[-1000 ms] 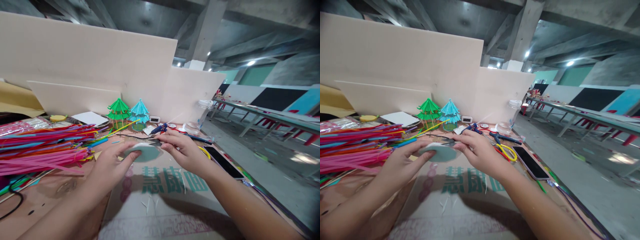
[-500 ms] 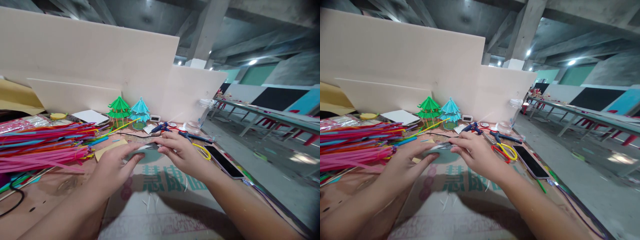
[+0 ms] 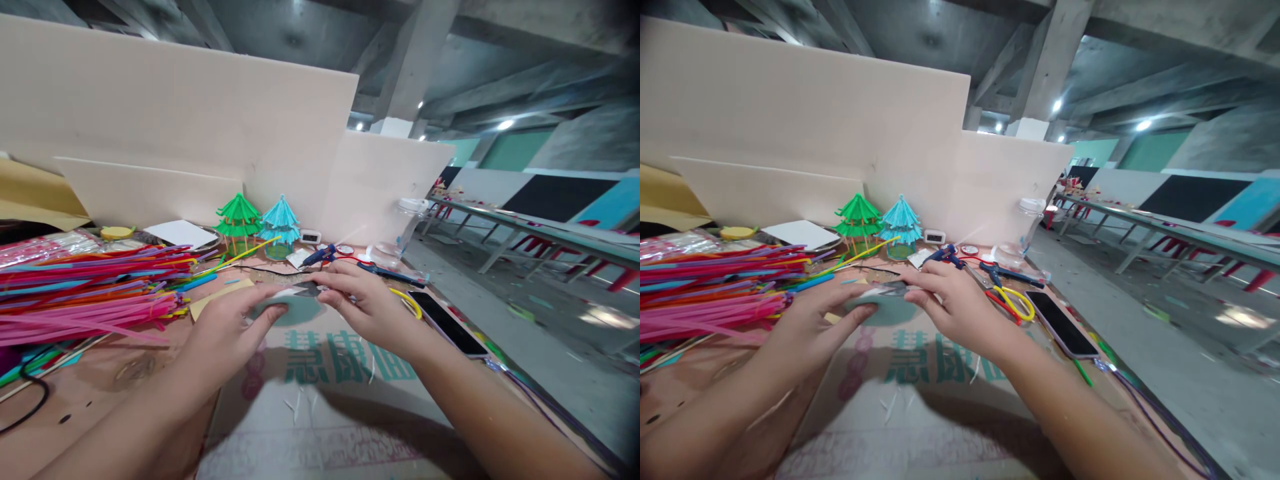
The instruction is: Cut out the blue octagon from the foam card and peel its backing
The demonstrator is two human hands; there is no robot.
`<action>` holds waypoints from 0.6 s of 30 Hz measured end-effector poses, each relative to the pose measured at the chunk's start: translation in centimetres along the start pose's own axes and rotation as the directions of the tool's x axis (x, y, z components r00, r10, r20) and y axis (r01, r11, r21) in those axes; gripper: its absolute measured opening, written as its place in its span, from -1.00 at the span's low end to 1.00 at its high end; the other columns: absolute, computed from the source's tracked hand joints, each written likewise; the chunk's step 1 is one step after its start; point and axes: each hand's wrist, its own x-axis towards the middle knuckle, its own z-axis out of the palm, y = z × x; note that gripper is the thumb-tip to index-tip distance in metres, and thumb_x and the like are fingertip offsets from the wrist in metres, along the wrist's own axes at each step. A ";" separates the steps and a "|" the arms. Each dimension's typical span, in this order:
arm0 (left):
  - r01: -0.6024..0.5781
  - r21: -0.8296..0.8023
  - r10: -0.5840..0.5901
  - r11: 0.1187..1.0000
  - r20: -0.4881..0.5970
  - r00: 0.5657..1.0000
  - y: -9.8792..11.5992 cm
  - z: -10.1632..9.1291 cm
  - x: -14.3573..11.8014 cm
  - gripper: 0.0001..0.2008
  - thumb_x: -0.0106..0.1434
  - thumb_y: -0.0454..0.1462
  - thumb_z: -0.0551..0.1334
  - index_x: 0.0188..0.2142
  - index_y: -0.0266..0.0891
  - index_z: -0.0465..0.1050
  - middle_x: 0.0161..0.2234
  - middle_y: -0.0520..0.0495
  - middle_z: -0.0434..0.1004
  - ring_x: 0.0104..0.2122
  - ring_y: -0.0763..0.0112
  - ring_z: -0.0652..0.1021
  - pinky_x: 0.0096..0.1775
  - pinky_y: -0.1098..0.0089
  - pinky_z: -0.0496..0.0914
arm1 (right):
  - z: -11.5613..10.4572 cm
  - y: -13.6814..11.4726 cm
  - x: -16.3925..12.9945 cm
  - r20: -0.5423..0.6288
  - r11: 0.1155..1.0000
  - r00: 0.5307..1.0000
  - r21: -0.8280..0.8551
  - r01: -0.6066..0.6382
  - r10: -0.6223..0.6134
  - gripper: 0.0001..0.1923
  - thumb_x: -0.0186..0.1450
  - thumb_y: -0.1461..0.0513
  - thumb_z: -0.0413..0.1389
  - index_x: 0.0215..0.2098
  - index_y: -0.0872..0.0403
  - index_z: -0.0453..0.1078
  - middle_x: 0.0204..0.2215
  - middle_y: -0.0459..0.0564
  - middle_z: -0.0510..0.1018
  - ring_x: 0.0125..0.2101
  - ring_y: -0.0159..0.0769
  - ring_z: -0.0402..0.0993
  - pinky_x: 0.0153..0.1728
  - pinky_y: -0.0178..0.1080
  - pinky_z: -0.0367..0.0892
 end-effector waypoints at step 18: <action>-0.054 0.025 0.054 0.998 -0.008 0.999 0.2 0.0 0.0 -0.78 0.33 -0.30 0.19 -0.05 -0.12 0.50 -0.08 0.00 0.62 -0.10 0.34 0.59 -0.09 0.39 0.44 | 0.6 0.1 0.0 -0.028 0.999 0.999 -0.030 0.036 -0.037 -0.71 0.41 0.17 0.02 0.03 0.04 0.46 -0.20 0.06 0.52 -0.21 -0.27 0.41 -0.21 -0.21 0.32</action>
